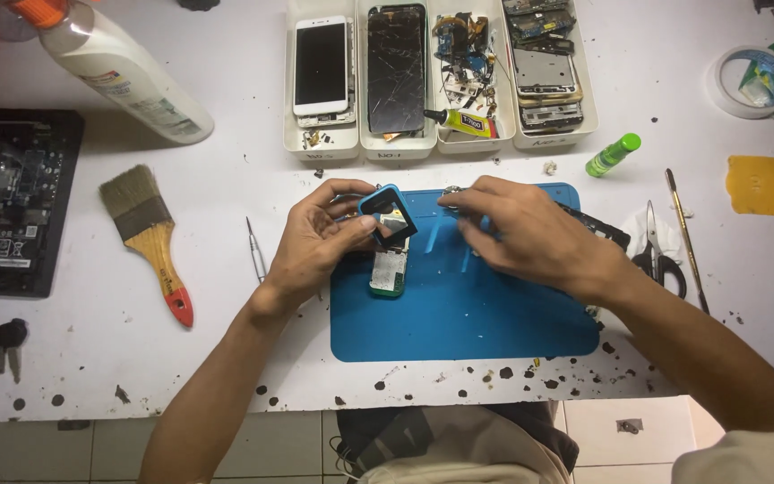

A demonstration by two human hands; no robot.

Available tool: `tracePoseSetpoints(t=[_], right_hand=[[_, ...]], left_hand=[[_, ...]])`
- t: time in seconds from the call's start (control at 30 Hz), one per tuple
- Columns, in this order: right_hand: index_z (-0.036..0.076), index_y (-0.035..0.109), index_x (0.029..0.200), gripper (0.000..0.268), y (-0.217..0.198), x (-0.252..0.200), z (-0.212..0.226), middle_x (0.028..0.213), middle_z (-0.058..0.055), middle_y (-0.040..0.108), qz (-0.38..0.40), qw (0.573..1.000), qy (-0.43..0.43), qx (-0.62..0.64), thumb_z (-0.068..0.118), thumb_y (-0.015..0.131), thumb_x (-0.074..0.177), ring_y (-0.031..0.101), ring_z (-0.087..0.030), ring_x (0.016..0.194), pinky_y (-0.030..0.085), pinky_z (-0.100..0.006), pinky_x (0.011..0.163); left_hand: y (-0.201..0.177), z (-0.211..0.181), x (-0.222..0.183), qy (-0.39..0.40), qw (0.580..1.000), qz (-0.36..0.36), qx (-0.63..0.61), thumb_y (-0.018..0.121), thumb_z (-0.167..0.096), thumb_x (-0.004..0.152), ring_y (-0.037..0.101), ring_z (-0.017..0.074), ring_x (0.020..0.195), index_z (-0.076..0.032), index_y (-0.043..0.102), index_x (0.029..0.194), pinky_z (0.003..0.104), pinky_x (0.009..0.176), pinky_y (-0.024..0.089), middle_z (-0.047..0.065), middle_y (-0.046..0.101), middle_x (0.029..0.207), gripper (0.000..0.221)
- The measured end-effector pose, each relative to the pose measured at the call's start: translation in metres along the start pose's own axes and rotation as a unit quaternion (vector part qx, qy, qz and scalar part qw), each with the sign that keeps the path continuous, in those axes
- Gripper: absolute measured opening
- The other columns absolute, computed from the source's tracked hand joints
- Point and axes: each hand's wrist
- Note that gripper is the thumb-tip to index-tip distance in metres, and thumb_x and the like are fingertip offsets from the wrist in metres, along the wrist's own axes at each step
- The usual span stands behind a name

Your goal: Assembling internal components of a mobile phone using tweezers and hands

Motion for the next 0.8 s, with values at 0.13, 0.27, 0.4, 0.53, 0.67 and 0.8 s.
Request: tracePoseSetpoints(t=[0.13,0.27,0.4,0.53,0.67,0.8], right_hand=[[-0.001,0.073,0.121,0.029,-0.003,-0.020,-0.013,0.094,-0.022,0.075,-0.016,0.991,0.039,0.125,0.002,0.065,0.093,0.077,-0.035,0.084,0.067,-0.044,0.072],[-0.004,0.066,0.125,0.036,0.008,-0.039,-0.032,0.101,-0.026,0.075,-0.013,0.968,0.080,0.237,0.002,0.065,0.090,0.080,-0.039,0.086,0.069,-0.050,0.075],[0.004,0.058,0.141,0.049,0.006,-0.042,-0.030,0.110,-0.029,0.072,-0.030,0.955,0.081,0.283,0.004,0.061,0.093,0.079,-0.038,0.090,0.069,-0.052,0.075],[0.007,0.066,0.133,0.040,0.007,-0.042,-0.028,0.104,-0.022,0.075,-0.030,0.941,0.073,0.330,0.006,0.060,0.093,0.081,-0.030,0.080,0.073,-0.046,0.068],[-0.002,0.059,0.135,0.056,0.011,-0.042,-0.030,0.102,-0.024,0.071,-0.044,0.935,0.021,0.350,0.004,0.073,0.082,0.081,-0.030,0.074,0.073,-0.042,0.063],[-0.006,0.058,0.135,0.060,0.019,-0.045,-0.036,0.100,-0.024,0.070,-0.080,0.939,0.006,0.335,0.001,0.079,0.079,0.081,-0.032,0.074,0.072,-0.042,0.063]], left_hand=[[0.006,0.005,-0.003,0.000,1.000,-0.011,-0.005,0.072,-0.009,0.093,0.075,0.0245,0.094,0.005,0.055,0.129,0.040,0.081,0.070,0.025,0.071,0.115,0.042],[0.011,0.004,-0.005,0.013,1.000,0.011,0.011,0.072,-0.009,0.091,0.075,0.0263,0.098,0.003,0.048,0.140,0.042,0.086,0.069,0.024,0.068,0.113,0.056],[0.015,0.003,-0.005,0.021,0.997,0.057,0.042,0.066,-0.009,0.095,0.072,0.0244,0.102,-0.002,0.047,0.148,0.044,0.093,0.067,0.019,0.064,0.114,0.057],[0.017,0.018,-0.008,0.035,0.996,0.057,0.051,0.073,-0.008,0.089,0.070,0.0261,0.103,0.000,0.047,0.149,0.045,0.093,0.067,0.020,0.060,0.113,0.065],[0.027,0.020,-0.013,0.041,0.997,0.031,0.055,0.079,0.006,0.078,0.072,0.0267,0.098,0.005,0.048,0.142,0.038,0.082,0.071,0.022,0.059,0.116,0.072],[0.039,0.008,-0.017,0.089,0.991,0.011,0.100,0.080,0.009,0.076,0.071,0.0266,0.100,0.004,0.053,0.132,0.037,0.079,0.072,0.020,0.056,0.125,0.062]])
Point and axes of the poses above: each hand's wrist, its own x-axis towards the middle knuckle, its own y-axis out of the palm, z = x × y
